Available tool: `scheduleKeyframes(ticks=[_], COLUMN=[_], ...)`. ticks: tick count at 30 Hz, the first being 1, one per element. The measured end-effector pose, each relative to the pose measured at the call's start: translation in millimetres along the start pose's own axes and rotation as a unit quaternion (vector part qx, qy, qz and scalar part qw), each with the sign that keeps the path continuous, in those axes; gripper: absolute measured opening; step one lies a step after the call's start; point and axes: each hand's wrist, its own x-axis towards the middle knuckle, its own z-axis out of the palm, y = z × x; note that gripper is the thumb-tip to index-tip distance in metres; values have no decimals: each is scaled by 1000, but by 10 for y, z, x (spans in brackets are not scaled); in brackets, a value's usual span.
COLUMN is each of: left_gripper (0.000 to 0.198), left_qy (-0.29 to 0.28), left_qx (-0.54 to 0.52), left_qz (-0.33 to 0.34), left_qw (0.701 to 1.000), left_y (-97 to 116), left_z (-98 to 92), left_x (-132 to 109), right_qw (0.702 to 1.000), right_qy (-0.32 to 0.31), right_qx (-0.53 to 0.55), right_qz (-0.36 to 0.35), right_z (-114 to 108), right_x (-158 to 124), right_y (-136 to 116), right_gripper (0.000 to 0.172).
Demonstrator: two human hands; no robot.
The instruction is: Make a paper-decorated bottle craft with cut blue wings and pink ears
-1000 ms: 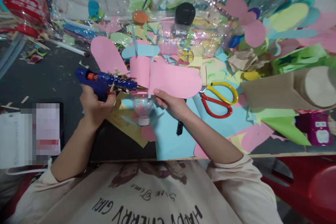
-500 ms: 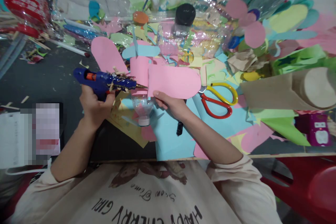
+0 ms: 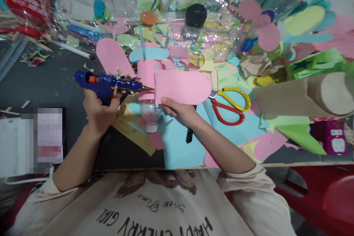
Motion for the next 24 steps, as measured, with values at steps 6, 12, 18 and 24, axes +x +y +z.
scheduleKeyframes(ticks=[6, 12, 18, 24], left_gripper=[47, 64, 68, 66], left_qy=[19, 3, 7, 14], left_qx=[-20, -45, -34, -26], left_qz=[3, -2, -1, -3], left_qw=[1000, 999, 999, 1000], left_y=[-46, -44, -19, -7], left_z=[18, 20, 7, 5], left_x=[-1, -4, -3, 2], right_qw=[1000, 1000, 1000, 1000], right_qy=[-4, -7, -11, -24], right_qx=[-1, -4, 1, 10], right_qz=[-1, -4, 1, 3], right_z=[-15, -20, 0, 2], right_x=[-4, -1, -1, -21], right_y=[23, 22, -4, 5], right_gripper=[56, 56, 57, 55])
